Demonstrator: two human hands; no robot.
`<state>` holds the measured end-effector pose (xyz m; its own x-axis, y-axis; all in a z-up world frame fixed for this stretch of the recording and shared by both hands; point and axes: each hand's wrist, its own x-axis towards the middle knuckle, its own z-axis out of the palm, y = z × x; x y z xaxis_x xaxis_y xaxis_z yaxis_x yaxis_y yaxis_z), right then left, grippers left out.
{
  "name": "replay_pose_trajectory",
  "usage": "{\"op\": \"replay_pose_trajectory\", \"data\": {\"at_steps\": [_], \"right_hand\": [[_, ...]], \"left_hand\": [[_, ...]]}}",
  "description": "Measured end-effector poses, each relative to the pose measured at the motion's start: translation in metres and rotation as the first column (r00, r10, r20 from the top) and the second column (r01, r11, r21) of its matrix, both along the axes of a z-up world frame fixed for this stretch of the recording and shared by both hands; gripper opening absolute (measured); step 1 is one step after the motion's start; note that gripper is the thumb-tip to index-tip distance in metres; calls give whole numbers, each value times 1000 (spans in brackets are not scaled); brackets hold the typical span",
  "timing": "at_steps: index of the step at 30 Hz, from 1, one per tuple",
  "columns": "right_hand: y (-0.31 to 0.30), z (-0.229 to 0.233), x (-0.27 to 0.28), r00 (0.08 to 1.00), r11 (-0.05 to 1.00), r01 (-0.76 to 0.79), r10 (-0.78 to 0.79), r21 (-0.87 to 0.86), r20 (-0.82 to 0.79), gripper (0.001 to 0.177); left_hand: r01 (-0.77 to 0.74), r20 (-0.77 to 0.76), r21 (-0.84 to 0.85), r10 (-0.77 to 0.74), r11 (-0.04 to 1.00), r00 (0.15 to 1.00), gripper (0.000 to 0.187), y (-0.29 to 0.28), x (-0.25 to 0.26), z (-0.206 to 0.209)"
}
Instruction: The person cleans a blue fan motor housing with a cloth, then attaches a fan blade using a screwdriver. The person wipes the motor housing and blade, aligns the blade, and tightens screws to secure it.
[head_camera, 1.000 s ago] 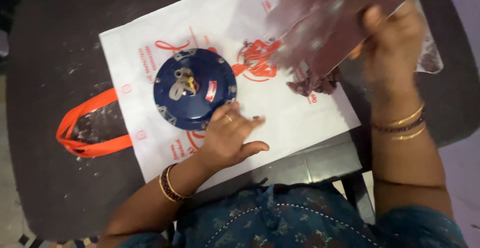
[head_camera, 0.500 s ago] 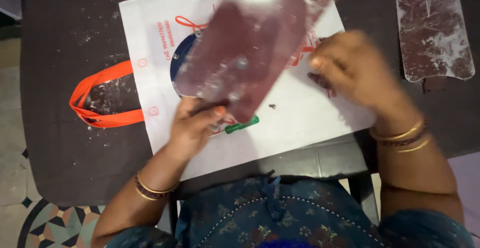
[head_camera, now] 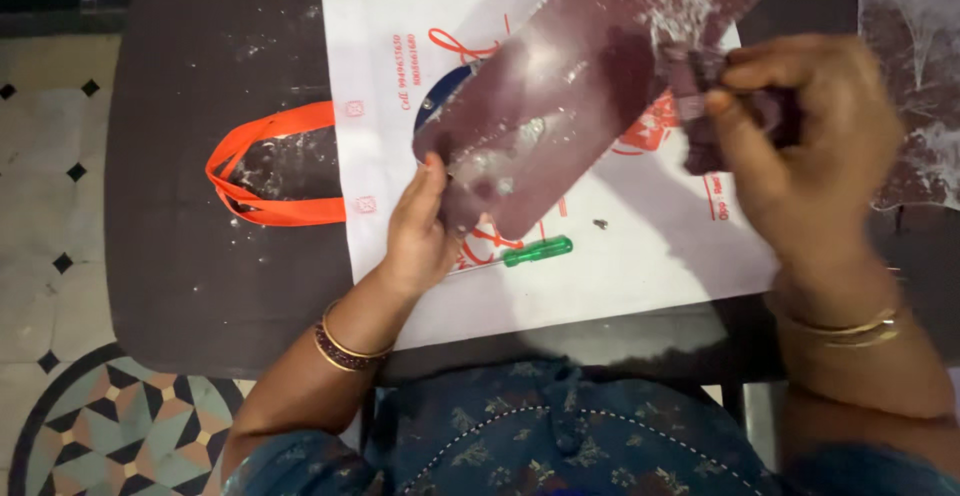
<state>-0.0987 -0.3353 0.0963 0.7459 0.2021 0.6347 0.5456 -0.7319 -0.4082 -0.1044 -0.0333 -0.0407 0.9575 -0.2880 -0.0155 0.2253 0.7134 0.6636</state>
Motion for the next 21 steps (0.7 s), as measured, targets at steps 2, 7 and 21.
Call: {"op": "replay_pose_trajectory", "data": {"at_steps": [2, 7, 21], "right_hand": [[55, 1, 8, 989, 952, -109, 134, 287, -68, 17], [153, -42, -7, 862, 819, -507, 492, -270, -127, 70], [-65, -46, 114, 973, 977, 193, -203, 93, 107, 31]], "left_hand": [[3, 20, 4, -3, 1000, 1000, 54, -1, -1, -3], [-181, 32, 312, 181, 933, 983, 71, 14, -13, -8], [-306, 319, 235, 224, 923, 921, 31, 65, -2, 23]]}}
